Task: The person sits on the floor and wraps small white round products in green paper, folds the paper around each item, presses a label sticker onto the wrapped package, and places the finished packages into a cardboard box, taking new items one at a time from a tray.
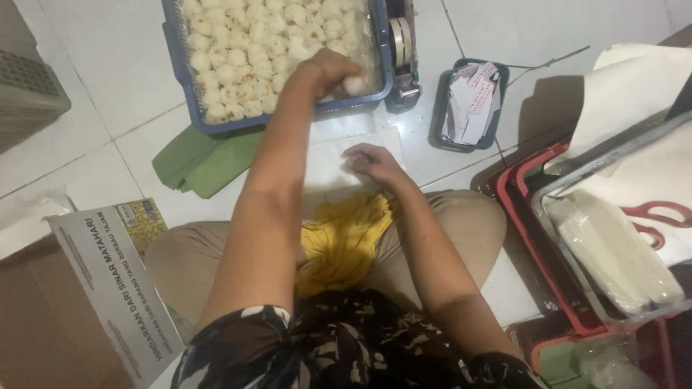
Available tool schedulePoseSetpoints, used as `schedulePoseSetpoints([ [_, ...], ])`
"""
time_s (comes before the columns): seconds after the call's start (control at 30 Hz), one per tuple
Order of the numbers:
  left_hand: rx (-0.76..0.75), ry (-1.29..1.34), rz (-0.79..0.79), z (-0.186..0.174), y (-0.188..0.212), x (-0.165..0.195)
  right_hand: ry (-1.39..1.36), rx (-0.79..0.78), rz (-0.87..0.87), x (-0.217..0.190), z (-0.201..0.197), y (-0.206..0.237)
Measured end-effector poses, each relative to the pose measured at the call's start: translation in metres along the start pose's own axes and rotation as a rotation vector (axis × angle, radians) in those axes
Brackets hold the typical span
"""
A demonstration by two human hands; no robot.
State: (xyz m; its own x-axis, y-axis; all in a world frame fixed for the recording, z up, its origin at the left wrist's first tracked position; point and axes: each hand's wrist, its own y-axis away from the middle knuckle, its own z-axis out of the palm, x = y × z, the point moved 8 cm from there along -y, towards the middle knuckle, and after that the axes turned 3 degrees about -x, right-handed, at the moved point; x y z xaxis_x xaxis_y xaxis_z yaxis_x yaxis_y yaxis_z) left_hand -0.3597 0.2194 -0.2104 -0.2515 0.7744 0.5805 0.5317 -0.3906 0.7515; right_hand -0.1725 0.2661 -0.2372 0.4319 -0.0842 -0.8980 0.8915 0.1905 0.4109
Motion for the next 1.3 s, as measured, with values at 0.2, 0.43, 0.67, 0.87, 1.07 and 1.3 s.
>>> schedulePoseSetpoints([
  [0.2, 0.033, 0.843, 0.356, 0.018, 0.030, -0.043, 0.349, 0.504, -0.558, -0.058, -0.016, 0.039],
  [0.43, 0.344, 1.009, 0.372, 0.061, 0.097, -0.143, 0.369, 0.513, -0.778, -0.074, 0.044, 0.076],
  [0.67, -0.332, 1.422, 1.038, 0.063, 0.202, -0.132, -0.309, 0.291, -0.650, -0.042, 0.081, 0.071],
  [0.87, 0.224, 1.180, 1.013, 0.056, 0.260, -0.131, 0.218, 0.322, -1.091, -0.103, 0.143, 0.124],
  [1.07, 0.128, 1.191, 1.110, 0.072, 0.274, -0.126, 0.572, 0.383, -1.117, -0.146, 0.185, 0.160],
  [1.3, 0.286, 1.185, 1.145, 0.071, 0.283, -0.137, 0.545, 0.360, -0.912, -0.158, 0.163, 0.155],
])
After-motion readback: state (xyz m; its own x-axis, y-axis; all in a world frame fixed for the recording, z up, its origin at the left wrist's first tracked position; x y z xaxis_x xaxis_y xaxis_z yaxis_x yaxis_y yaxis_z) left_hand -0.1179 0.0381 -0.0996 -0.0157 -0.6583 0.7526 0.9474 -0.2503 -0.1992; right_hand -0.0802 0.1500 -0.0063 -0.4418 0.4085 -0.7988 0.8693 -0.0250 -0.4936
